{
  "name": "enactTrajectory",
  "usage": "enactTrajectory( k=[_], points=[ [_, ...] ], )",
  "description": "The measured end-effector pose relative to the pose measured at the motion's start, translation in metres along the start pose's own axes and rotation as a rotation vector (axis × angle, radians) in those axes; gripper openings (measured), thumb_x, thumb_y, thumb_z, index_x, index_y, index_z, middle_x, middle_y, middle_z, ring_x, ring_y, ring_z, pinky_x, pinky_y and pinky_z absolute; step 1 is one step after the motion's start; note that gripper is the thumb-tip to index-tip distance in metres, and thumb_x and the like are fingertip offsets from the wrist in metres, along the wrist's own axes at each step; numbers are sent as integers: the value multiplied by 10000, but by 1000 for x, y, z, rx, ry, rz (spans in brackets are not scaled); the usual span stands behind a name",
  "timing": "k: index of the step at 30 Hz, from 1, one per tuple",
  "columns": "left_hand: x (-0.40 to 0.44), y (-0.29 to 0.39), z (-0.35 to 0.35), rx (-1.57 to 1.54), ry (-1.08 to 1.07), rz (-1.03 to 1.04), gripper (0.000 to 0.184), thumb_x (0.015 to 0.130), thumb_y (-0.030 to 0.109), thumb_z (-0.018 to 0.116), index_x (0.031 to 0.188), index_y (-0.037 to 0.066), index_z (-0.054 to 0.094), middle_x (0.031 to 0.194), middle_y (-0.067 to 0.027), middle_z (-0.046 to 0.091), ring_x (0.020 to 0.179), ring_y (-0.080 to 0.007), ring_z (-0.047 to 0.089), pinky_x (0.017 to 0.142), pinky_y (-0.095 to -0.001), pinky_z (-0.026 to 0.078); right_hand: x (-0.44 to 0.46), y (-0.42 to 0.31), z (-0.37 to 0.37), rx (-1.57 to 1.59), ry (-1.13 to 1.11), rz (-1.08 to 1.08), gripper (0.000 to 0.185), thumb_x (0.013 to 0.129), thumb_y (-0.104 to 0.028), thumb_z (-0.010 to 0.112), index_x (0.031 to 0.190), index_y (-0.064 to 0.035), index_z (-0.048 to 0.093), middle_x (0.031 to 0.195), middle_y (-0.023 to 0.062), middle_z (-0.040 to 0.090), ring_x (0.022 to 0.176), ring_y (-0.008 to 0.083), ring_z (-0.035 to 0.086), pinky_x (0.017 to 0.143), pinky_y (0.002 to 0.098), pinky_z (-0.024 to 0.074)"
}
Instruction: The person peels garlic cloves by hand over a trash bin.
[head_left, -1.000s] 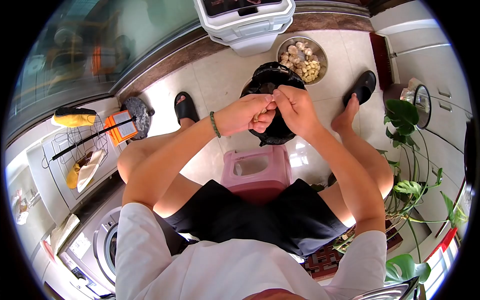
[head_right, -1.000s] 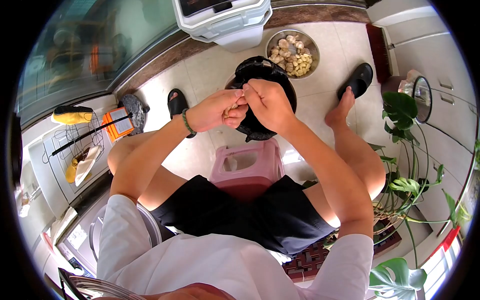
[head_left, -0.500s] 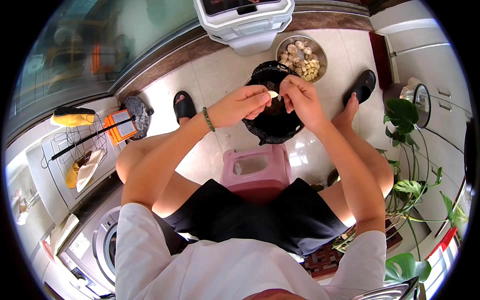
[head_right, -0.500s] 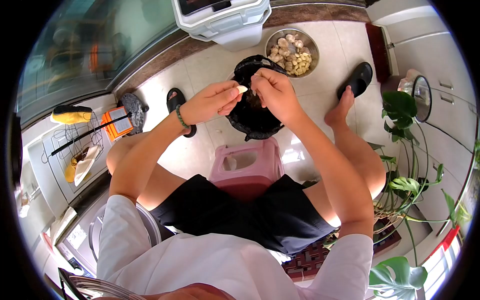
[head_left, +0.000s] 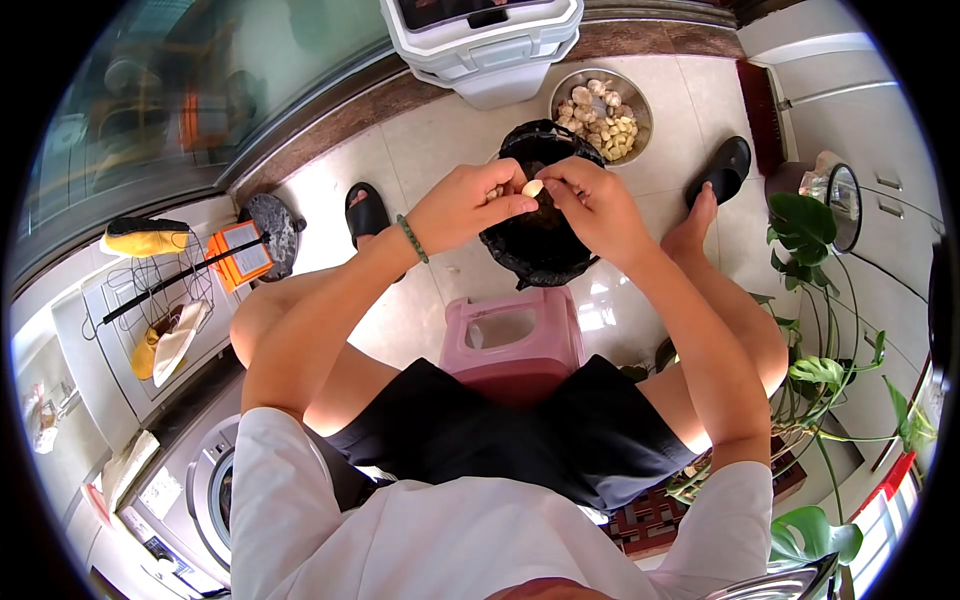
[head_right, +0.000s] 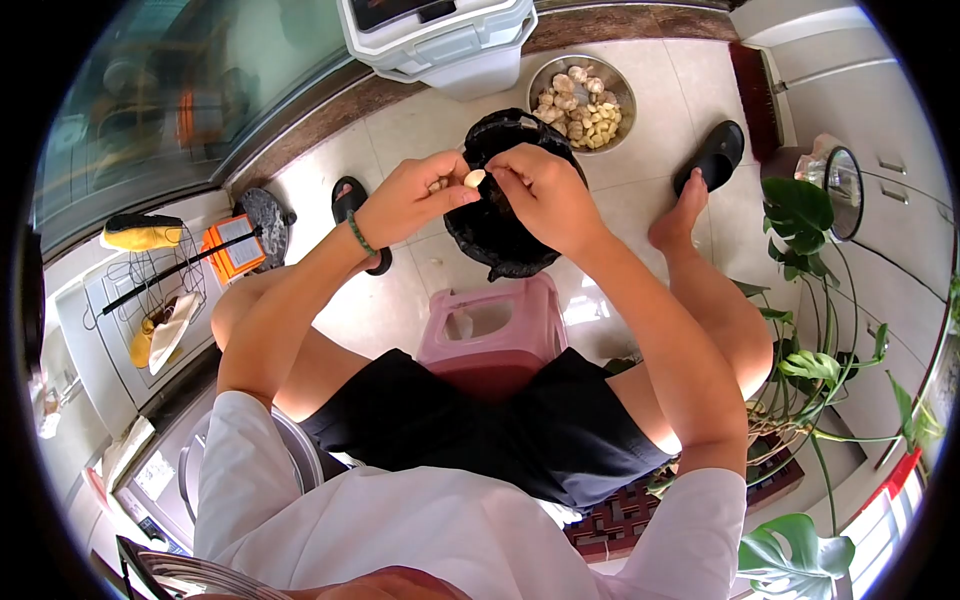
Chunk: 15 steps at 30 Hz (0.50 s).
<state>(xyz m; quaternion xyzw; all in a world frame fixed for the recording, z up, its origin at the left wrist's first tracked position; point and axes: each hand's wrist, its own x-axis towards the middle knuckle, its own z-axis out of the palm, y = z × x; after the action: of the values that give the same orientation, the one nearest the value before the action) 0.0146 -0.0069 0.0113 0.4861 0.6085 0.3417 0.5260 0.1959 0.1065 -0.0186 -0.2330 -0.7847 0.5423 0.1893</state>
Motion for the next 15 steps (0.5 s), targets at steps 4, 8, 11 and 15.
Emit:
enactTrajectory(
  k=[4,8,11,15],
  points=[
    [0,4,2,73,53,51,234,902,226,671,889,29,545,712,-56,587,632,-152,527,597,-301,428,1,-2,7,225,99,68,194,933,-136,567,832,27,596,730,115,541,612,225,535,598,328,433],
    [1,3,8,168,100,134,235,899,220,668,877,31,531,749,-110,624,660,-239,589,623,-336,457,0,-8,6,202,-94,227,318,978,-202,522,751,19,503,649,93,439,576,179,403,561,325,376],
    [2,0,13,191,128,154,244,905,229,659,882,29,522,762,-127,629,669,-273,598,628,-350,463,1,-8,8,269,-102,249,326,980,-198,523,740,18,479,617,90,414,573,168,375,550,320,363],
    [3,2,15,172,109,114,225,930,224,627,910,25,523,742,-112,608,653,-230,574,632,-333,461,2,-11,8,249,-62,220,307,980,-184,514,752,19,482,605,93,414,568,164,379,545,314,367]
  ],
)
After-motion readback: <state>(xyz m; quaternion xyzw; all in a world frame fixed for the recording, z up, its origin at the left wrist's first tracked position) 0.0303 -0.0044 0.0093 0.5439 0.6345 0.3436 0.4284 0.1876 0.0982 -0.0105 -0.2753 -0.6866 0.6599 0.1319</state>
